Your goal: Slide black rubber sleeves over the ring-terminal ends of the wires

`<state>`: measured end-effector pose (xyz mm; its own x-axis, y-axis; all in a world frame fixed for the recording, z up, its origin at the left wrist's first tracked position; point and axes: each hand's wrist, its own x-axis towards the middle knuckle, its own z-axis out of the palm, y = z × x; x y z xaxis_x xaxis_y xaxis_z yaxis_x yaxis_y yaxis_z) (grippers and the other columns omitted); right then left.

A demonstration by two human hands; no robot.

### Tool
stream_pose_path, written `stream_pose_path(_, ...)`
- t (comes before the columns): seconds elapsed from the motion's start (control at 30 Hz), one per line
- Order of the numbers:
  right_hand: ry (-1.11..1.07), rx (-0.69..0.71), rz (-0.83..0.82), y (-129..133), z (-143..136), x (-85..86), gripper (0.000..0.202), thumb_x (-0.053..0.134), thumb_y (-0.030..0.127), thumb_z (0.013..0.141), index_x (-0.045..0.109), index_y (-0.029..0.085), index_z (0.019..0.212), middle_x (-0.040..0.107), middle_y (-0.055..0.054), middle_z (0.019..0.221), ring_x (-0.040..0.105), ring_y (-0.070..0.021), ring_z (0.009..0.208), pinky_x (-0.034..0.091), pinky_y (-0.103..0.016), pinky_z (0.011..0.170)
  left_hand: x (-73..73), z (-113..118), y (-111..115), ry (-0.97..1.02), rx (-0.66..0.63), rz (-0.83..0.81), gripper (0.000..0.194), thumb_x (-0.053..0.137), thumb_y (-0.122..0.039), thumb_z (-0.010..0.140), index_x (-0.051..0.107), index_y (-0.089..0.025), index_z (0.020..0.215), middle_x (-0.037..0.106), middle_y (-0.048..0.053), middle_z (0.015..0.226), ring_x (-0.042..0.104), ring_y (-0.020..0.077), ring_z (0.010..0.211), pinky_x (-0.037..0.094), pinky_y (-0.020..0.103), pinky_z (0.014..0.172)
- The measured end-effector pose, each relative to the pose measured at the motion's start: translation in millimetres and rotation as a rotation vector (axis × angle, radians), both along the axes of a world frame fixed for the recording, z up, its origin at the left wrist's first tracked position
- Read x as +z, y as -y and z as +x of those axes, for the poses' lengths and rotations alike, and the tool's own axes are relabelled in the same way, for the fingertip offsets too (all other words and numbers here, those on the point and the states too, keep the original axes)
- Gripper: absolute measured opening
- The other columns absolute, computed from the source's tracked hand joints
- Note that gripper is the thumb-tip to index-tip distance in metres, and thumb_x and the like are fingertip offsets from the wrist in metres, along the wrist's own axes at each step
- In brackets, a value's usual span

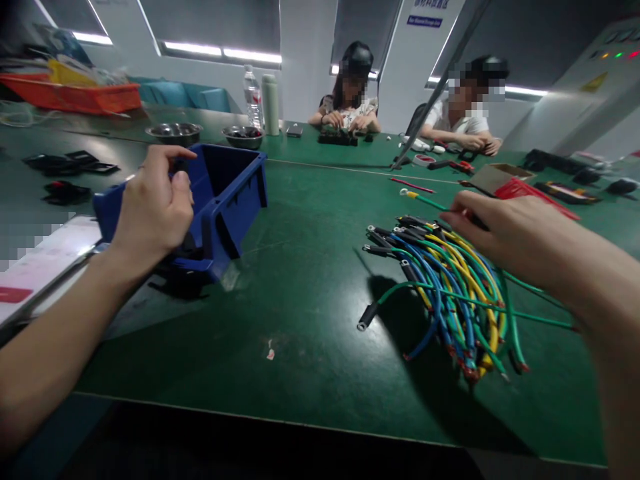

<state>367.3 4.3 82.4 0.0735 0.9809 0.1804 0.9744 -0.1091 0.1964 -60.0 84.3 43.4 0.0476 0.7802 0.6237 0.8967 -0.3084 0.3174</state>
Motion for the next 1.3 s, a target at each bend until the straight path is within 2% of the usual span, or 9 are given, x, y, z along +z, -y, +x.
stream_pose_path(0.17,-0.219,0.201,0.16,-6,-35,0.2,0.085,0.015,0.096,0.071,0.056,0.022,0.081,0.049,-0.005,0.063,0.042,-0.0133,0.05,0.032,-0.032,0.054,-1.8,2,2,0.051,-0.14,0.09,0.035,0.035,-0.017,0.098,0.05,-0.014,0.129,0.063,0.009,0.129,0.06,0.0192,0.119,0.044,0.028,0.104)
stream_pose_path(0.3,-0.478,0.324,0.261,-13,-51,-2.3,0.064,0.038,0.082,0.083,0.054,0.02,0.077,0.046,-0.002,0.063,0.041,-0.0108,0.056,0.031,-0.028,0.052,-3.3,4,4,0.058,-0.202,0.117,0.037,0.036,-0.019,0.099,0.046,-0.014,0.135,0.061,0.009,0.135,0.06,0.0188,0.121,0.046,0.028,0.104)
stream_pose_path(0.43,-0.882,0.324,0.396,-21,-66,-10.8,0.048,0.056,0.067,0.086,0.056,0.019,0.084,0.054,-0.002,0.069,0.045,-0.0083,0.056,0.032,-0.024,0.05,-4.9,3,4,0.065,-0.173,0.096,0.038,0.033,-0.022,0.1,0.045,-0.02,0.136,0.065,0.008,0.127,0.065,0.0199,0.111,0.052,0.03,0.094)
stream_pose_path(0.53,-1.092,0.326,0.362,-25,-86,-28.7,0.047,0.065,0.065,0.08,0.059,0.019,0.088,0.05,0.0,0.064,0.045,-0.0077,0.053,0.033,-0.022,0.048,-4.3,3,7,0.048,-0.148,0.083,0.039,0.028,-0.027,0.102,0.044,-0.022,0.137,0.066,0.008,0.125,0.067,0.0196,0.105,0.053,0.029,0.089)
stream_pose_path(0.7,-0.954,0.337,0.217,-14,-123,-61.1,0.056,0.049,0.069,0.088,0.049,0.019,0.064,0.044,0.0,0.056,0.038,-0.0082,0.049,0.029,-0.022,0.045,-6.3,11,27,0.07,-0.225,0.173,0.039,0.025,-0.027,0.104,0.046,-0.022,0.136,0.066,0.008,0.126,0.068,0.0197,0.103,0.055,0.03,0.087)
stream_pose_path(0.87,-0.842,0.42,0.221,8,-138,-75.4,0.061,0.043,0.062,0.094,0.041,0.017,0.053,0.034,0.001,0.048,0.03,-0.0074,0.045,0.025,-0.023,0.043,-12.9,23,45,0.061,-0.551,0.558,0.031,0.038,-0.016,0.099,0.058,-0.022,0.121,0.07,0.003,0.109,0.064,0.0133,0.077,0.055,0.025,0.067)
stream_pose_path(0.93,-0.869,0.462,0.226,13,-139,-78.6,0.059,0.045,0.058,0.095,0.041,0.016,0.053,0.033,0.001,0.048,0.029,-0.0064,0.044,0.023,-0.023,0.043,-14.6,27,50,0.036,-0.654,0.608,0.027,0.044,-0.015,0.098,0.06,-0.023,0.118,0.071,0.002,0.1,0.062,0.0117,0.07,0.052,0.023,0.06)
stream_pose_path(1.13,-0.867,0.693,0.281,20,-143,-79.0,0.052,0.051,0.033,0.098,0.038,0.015,0.051,0.031,0.003,0.045,0.027,-0.0027,0.04,0.021,-0.021,0.04,-19.0,37,56,0.043,-0.785,0.451,0.026,0.058,-0.026,0.097,0.059,-0.022,0.122,0.074,0.003,0.108,0.069,0.0115,0.074,0.058,0.02,0.066)
stream_pose_path(1.3,-0.758,0.793,0.411,22,-144,-76.0,0.048,0.057,0.025,0.093,0.038,0.014,0.05,0.036,0.003,0.047,0.03,-0.0022,0.041,0.024,-0.019,0.041,-23.8,41,56,0.085,-0.805,0.275,0.032,0.052,-0.03,0.1,0.056,-0.019,0.13,0.074,0.005,0.115,0.074,0.013,0.089,0.061,0.019,0.08)
